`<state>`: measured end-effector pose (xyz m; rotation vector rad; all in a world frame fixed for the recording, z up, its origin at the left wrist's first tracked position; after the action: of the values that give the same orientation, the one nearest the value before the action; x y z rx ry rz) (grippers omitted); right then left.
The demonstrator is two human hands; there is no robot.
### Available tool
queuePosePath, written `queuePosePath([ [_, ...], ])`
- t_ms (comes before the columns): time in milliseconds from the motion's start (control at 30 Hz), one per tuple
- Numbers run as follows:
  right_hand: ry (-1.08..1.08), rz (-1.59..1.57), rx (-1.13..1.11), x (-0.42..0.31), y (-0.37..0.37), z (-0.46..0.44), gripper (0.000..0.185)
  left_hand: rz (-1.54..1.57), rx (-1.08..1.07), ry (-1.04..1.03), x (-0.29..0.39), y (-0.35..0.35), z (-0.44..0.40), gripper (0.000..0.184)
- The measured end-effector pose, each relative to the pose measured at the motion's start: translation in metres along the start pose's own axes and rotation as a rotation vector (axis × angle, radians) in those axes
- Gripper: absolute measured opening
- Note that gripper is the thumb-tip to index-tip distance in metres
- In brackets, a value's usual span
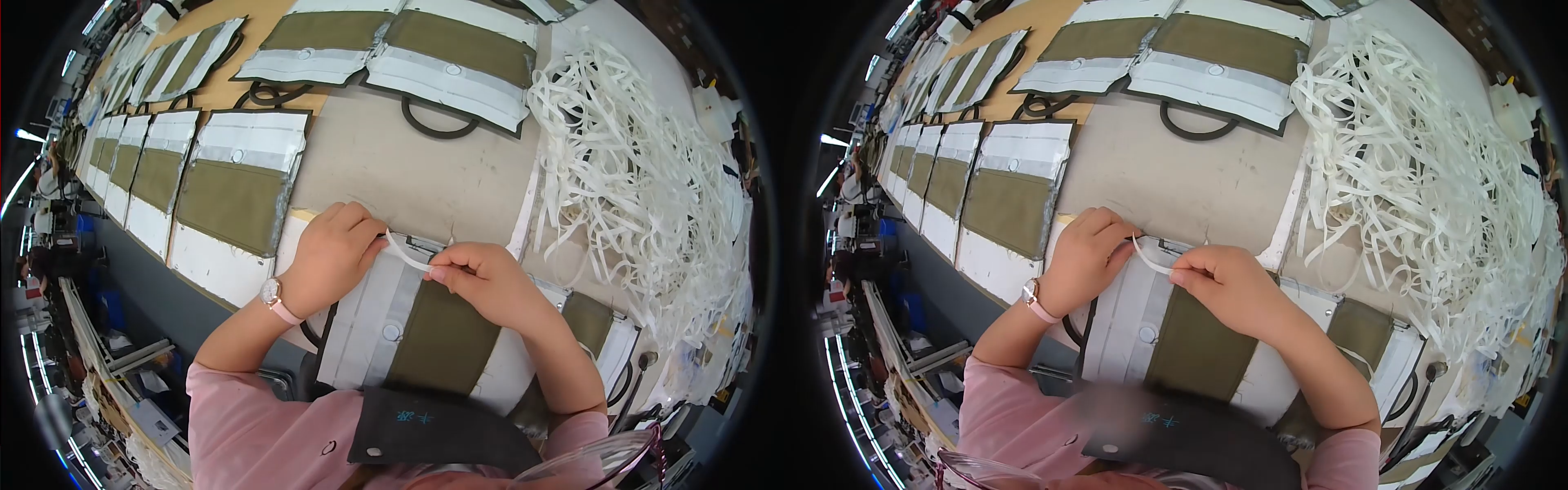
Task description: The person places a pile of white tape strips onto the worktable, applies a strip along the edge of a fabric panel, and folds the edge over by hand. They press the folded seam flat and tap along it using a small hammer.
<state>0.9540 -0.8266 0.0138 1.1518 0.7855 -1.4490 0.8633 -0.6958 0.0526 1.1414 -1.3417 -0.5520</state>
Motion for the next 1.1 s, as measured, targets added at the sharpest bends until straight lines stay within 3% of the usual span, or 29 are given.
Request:
queuePosePath([
  [200, 0.035, 0.007, -0.047, 0.010, -0.009, -0.011, 0.023, -0.135, 0.007, -0.132, -0.001, -0.016, -0.003, 0.018],
  [300, 0.152, 0.180, 0.072, 0.013, 0.000, -0.015, 0.024, -0.254, -0.006, -0.122, -0.001, -0.017, -0.005, 0.018],
  [400, -0.042, 0.160, 0.041, 0.021, 0.005, -0.018, 0.024, -0.215, 0.115, 0.002, -0.019, 0.005, -0.008, 0.017],
  [500, -0.061, 0.073, 0.052, 0.026, 0.008, -0.019, 0.020, 0.253, -0.044, 0.069, 0.000, 0.015, -0.011, 0.018],
  [600, -0.077, 0.030, 0.055, 0.031, 0.006, -0.018, 0.019, 0.116, -0.166, -0.089, 0.018, 0.000, -0.008, 0.019],
  [900, 0.124, 0.432, 0.250, 0.008, 0.011, -0.013, 0.024, 0.210, -0.166, 0.209, -0.016, -0.014, -0.015, 0.007],
  [1100, 0.115, 0.496, 0.227, 0.011, 0.011, -0.018, 0.025, 0.060, -0.088, 0.206, -0.009, -0.016, -0.016, 0.008],
])
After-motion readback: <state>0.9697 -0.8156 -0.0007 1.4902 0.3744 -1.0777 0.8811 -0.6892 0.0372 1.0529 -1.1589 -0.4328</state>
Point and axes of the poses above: each hand's wrist, its own z-axis away from the middle knuckle, its own y-axis out of the back of the hand, x = y × z, the point moved 9 cm from there along -z, towards the middle knuckle, and after that the axes turned 9 degrees about y, right-handed, at the moved point
